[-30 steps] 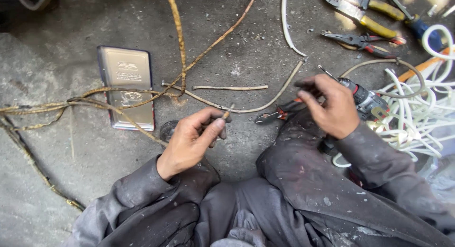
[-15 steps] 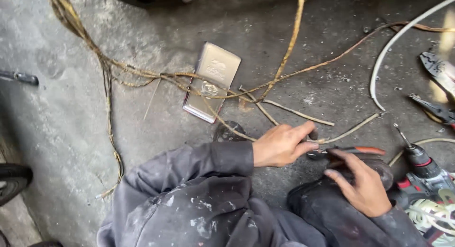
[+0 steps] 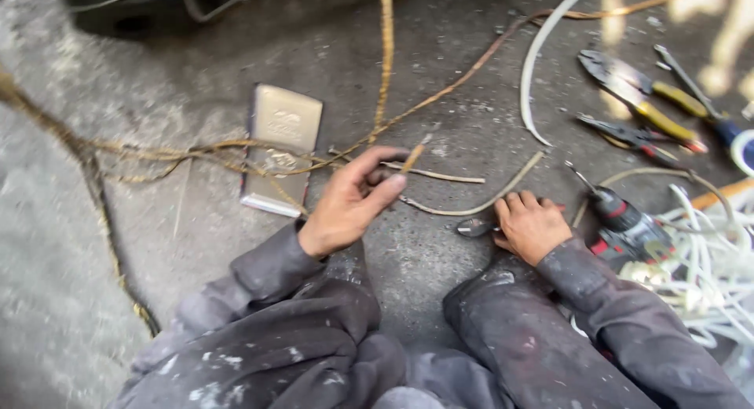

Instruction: The person sits on the ground and pulls out white electrical cable from a loose pile, coils it by hand into loops, and measures it against a metal case on the floor. They then use pliers to cut a length of cable and strip the insulation from its ends, handling the cut pieces.

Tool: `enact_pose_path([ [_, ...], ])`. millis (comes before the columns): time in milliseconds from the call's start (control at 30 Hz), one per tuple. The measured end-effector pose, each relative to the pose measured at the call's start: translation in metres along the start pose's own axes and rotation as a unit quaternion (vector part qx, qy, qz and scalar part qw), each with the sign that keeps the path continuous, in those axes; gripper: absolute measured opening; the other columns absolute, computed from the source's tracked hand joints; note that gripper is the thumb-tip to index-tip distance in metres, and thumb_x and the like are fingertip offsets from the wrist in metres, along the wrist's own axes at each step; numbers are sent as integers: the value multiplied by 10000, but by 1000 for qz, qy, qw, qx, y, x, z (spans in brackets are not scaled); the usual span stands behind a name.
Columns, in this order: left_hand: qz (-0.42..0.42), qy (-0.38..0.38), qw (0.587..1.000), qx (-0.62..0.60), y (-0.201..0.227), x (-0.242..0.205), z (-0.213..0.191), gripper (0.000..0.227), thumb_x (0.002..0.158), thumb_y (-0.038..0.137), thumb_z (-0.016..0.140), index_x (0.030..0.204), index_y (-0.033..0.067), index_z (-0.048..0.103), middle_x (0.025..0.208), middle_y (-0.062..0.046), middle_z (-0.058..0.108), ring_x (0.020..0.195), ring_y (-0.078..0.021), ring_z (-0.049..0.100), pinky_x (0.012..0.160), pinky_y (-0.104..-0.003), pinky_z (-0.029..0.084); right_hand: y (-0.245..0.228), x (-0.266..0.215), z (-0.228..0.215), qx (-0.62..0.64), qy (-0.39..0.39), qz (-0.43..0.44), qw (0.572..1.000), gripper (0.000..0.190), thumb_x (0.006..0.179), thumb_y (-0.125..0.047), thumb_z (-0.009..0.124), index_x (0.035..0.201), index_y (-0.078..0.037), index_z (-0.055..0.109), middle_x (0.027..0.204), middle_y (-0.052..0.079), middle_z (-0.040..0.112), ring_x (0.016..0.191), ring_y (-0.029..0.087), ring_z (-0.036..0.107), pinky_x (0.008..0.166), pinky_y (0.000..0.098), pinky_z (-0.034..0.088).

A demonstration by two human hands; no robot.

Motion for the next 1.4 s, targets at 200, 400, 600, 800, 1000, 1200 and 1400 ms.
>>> enact_pose_path([
  [200,-4,-13,996,91,14,-10,-3,268,1046,169,622,1276,32,635,784,25,609,676,-44,538,595,-234,470,12,-40,-58,394,90,-11,915,439,813,-372,749,1054,-34,606,1012,140,640,960,308,657,795,443,550],
  [400,79,20,992,93,21,-17,2,203,1059,137,616,1232,30,614,838,20,656,762,-38,619,663,-235,525,-59,-34,-88,832,-87,-67,544,299,938,-201,670,1093,43,592,1017,184,690,810,291,731,715,404,580],
  [600,43,48,983,173,23,-23,15,222,1007,137,658,1209,46,670,697,-10,606,630,-54,535,570,-262,464,-71,-19,-81,768,-54,-70,634,377,965,-122,653,1275,67,548,1059,142,681,938,196,642,823,322,531],
  [800,59,53,986,144,16,-23,28,194,1017,137,644,1178,29,638,771,-9,670,695,-36,601,617,-261,513,-54,-22,-111,635,-7,-54,770,618,864,-94,639,1448,-26,449,1104,118,705,1029,201,677,895,334,516],
  [1000,55,60,973,216,17,-13,36,161,994,152,693,1089,28,657,721,-49,669,626,-86,631,578,-280,505,-46,-30,-107,603,12,-25,797,645,850,-113,657,1451,-54,432,1031,144,663,1004,272,705,883,380,521],
  [1200,96,51,963,247,15,-9,43,137,976,130,710,1045,24,660,769,-89,684,633,-156,668,578,-312,511,-49,-28,-106,609,12,-32,793,624,858,-99,648,1442,-44,436,1033,134,653,1010,285,704,877,389,522],
  [1400,117,44,962,241,14,-5,42,138,980,117,700,1068,20,657,821,-116,703,702,-191,716,615,-323,530,-50,-22,-105,603,6,-20,798,552,879,-112,658,1395,-50,472,949,106,629,938,257,696,841,379,529],
])
Point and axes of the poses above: each hand's wrist, its own x-axis towards the middle knuckle, its own z-axis out of the palm, y = z × x, the point moved 4 cm from there along x, towards the middle knuckle
